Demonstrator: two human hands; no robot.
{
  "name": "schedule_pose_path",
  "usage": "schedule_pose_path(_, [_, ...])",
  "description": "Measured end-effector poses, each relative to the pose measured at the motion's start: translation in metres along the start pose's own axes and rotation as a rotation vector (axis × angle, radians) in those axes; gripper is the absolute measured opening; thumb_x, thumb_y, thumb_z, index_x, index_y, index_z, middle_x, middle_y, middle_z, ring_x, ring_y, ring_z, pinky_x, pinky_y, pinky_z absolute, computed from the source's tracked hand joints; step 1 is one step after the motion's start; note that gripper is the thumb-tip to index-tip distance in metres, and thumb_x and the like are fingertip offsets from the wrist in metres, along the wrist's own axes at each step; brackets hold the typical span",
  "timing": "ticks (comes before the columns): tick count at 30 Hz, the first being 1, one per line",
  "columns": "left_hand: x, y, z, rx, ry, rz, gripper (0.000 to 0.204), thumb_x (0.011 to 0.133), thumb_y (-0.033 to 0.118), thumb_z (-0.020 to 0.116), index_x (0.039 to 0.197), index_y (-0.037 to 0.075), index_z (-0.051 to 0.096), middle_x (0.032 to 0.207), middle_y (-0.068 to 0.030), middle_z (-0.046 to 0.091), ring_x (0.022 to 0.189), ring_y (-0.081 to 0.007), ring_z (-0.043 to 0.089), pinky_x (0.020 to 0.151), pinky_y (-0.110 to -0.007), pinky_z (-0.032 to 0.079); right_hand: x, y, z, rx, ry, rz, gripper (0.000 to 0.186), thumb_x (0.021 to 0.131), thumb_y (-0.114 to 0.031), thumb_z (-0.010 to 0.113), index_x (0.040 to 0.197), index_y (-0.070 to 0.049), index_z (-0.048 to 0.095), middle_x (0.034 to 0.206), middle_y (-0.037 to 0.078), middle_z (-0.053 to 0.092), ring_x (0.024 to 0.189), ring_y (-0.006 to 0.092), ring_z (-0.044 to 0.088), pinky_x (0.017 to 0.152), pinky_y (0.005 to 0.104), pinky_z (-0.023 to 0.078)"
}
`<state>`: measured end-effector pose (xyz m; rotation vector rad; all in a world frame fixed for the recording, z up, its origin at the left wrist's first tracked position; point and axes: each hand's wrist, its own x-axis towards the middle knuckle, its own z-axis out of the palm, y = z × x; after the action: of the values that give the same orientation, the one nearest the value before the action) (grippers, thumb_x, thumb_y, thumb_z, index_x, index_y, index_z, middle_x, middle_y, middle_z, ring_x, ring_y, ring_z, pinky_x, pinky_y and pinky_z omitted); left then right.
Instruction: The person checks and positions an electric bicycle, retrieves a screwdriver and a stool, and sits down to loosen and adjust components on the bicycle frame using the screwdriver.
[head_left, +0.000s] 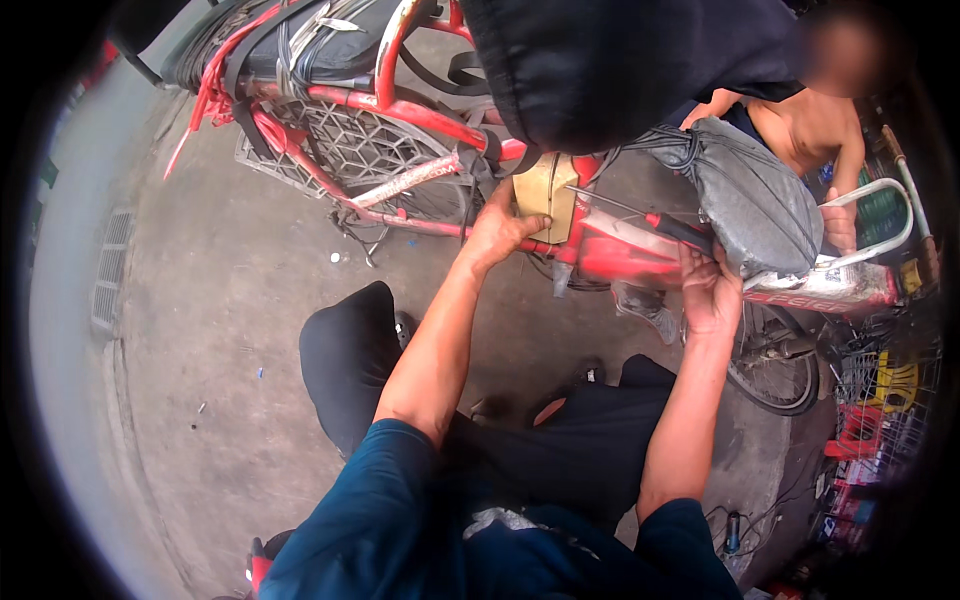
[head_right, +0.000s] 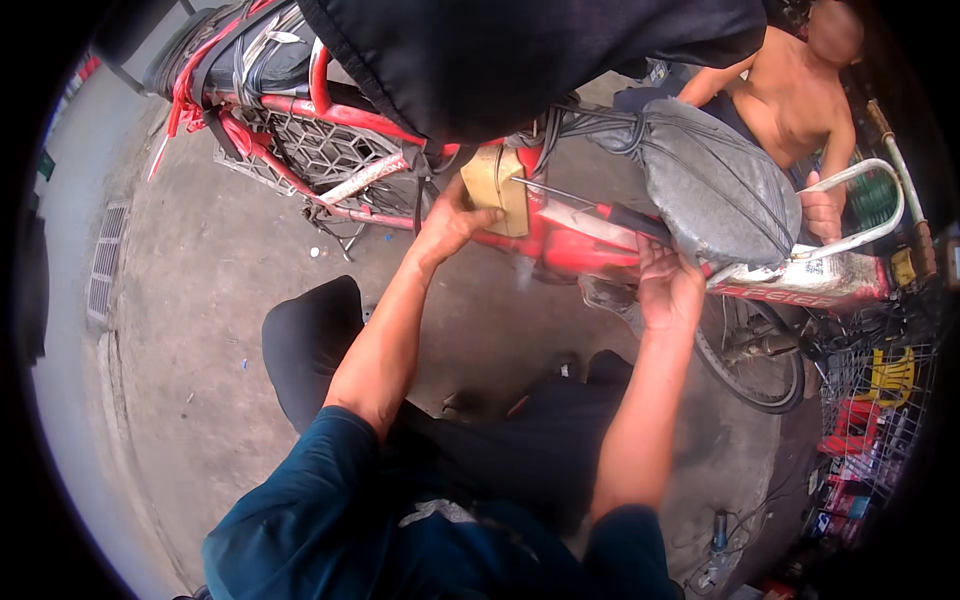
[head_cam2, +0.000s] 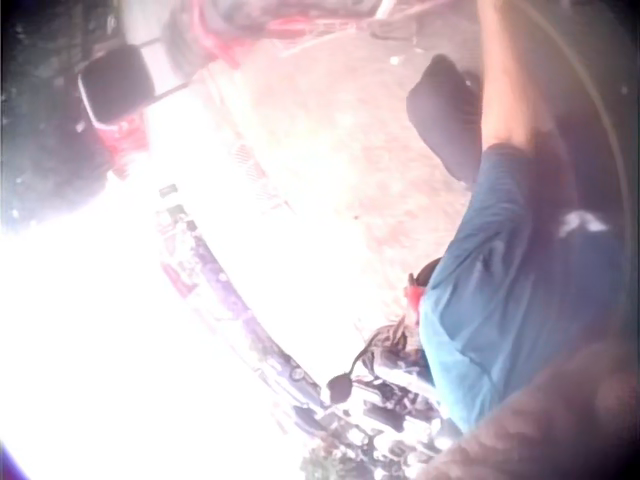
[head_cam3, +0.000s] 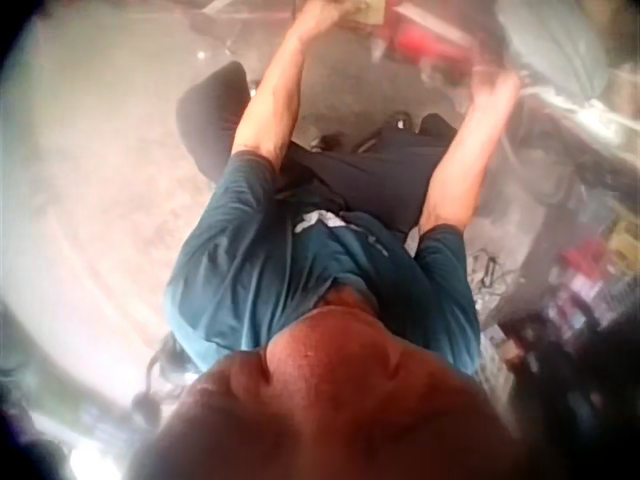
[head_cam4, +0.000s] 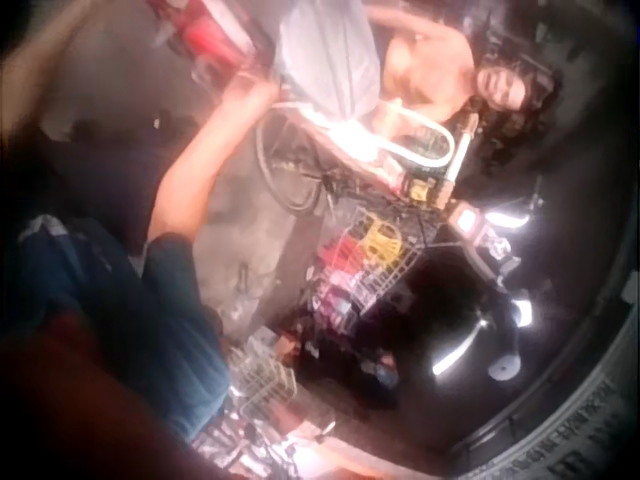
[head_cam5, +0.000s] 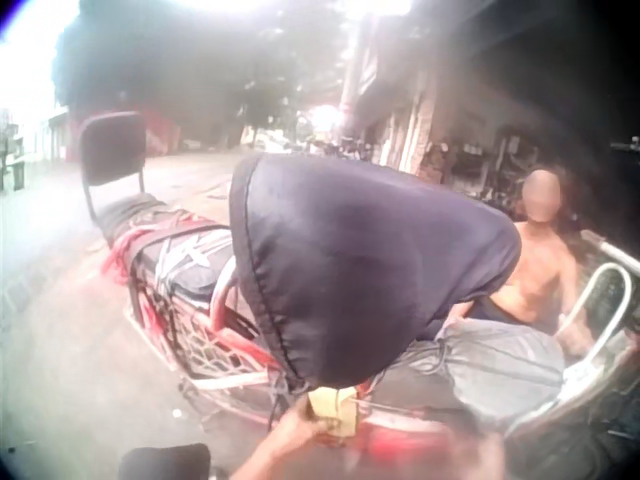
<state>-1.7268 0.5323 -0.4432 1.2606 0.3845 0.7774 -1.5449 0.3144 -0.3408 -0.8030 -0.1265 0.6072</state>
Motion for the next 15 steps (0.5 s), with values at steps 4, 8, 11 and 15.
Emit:
schedule_pose_path(4, [0.01, 0.013, 0.0, 0.076, -0.09, -0.049, 0.06, 0.07, 0.003, 0.072, 0.122, -0.005, 0.044, 0.116, -0.0142, 0.057, 0.108, -0.0223, 0.055, 0.093, -0.032, 0.042, -0.007, -0.005, 0.009, -0.018, -0.114, 0.019, 0.023, 0.092, -0.015, 0.048, 0.111, -0.004, 0.054, 0.109, 0.012, 0.058, 0.1, 0.0251, 0.057, 0.098, 0.0437, 0.04])
schedule_pose_path(8, [0.008, 0.017, -0.004, 0.06, -0.078, -0.092, 0.059, 0.07, 0.0, 0.071, 0.122, -0.005, 0.044, 0.114, -0.0138, 0.059, 0.104, -0.0221, 0.056, 0.091, -0.032, 0.044, -0.018, -0.003, 0.022, -0.18, -0.034, 0.045, 0.023, 0.094, -0.022, 0.048, 0.109, -0.007, 0.055, 0.103, 0.011, 0.061, 0.092, 0.022, 0.059, 0.088, 0.0375, 0.046])
schedule_pose_path(11, [0.011, 0.015, -0.006, 0.074, -0.05, -0.119, 0.058, 0.069, -0.004, 0.07, 0.122, -0.005, 0.046, 0.112, -0.014, 0.06, 0.102, -0.022, 0.057, 0.089, -0.032, 0.045, -0.008, 0.0, -0.001, -0.316, -0.07, 0.038, 0.02, 0.094, -0.026, 0.05, 0.106, -0.01, 0.055, 0.092, 0.005, 0.064, 0.077, 0.0189, 0.061, 0.071, 0.0322, 0.05])
schedule_pose_path(15, [0.007, 0.014, -0.004, 0.083, -0.054, -0.108, 0.055, 0.071, -0.002, 0.069, 0.122, -0.005, 0.046, 0.112, -0.0142, 0.06, 0.103, -0.0216, 0.057, 0.089, -0.032, 0.044, -0.009, 0.002, 0.0, -0.271, -0.039, 0.033, 0.02, 0.092, -0.019, 0.053, 0.106, -0.005, 0.052, 0.093, 0.009, 0.062, 0.086, 0.0206, 0.06, 0.075, 0.0353, 0.052])
